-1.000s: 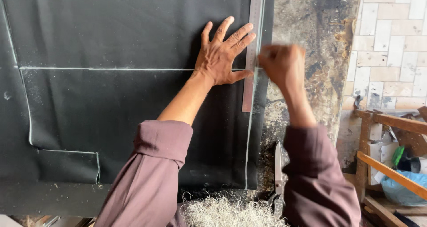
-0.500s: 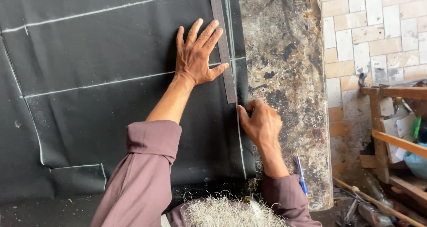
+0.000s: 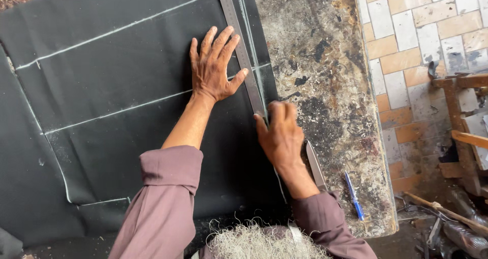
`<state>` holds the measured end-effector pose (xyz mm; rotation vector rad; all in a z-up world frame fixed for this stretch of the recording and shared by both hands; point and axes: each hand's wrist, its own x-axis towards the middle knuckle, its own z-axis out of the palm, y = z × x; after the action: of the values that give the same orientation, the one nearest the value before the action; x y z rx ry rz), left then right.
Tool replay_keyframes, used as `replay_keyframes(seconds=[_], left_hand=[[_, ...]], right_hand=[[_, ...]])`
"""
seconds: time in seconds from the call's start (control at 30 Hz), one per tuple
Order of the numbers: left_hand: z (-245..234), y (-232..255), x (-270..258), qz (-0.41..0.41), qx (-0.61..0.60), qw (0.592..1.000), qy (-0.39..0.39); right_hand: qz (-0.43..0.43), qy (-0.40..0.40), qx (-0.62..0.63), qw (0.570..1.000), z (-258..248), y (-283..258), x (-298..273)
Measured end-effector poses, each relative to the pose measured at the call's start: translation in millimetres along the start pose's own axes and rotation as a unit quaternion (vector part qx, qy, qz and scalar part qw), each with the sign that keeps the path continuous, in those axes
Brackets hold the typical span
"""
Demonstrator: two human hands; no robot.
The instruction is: The person cuts a large piece of black fabric on a workbench using shears, following white chalk lines. They use a metal ruler to draw straight lines and a chalk piece to mark the fabric before cutting out rectangular sections.
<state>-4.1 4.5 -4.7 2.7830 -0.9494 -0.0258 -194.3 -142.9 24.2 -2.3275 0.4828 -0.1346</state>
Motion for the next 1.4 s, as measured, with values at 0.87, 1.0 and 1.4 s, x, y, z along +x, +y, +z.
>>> replay_keyframes(seconds=[0.87,1.0,1.4], left_hand=[[10.1,-3.3,-3.4,-0.006,-0.02,1.0,0.023],[6.1,-4.1,0.8,-0.003,-0.018,0.999,0.034],[0.9,1.6,0.0,-0.014,-0.018,1.0,0.015]], right_hand=[[0.038,-0.03,-0.007,0.999,-1.4,32.6,-8.3],[0.048,-0.039,0.098,0.993,10.8,28.7,-7.0],[-0.084,-0.012,0.041,0.996,8.9,10.5,-14.5]])
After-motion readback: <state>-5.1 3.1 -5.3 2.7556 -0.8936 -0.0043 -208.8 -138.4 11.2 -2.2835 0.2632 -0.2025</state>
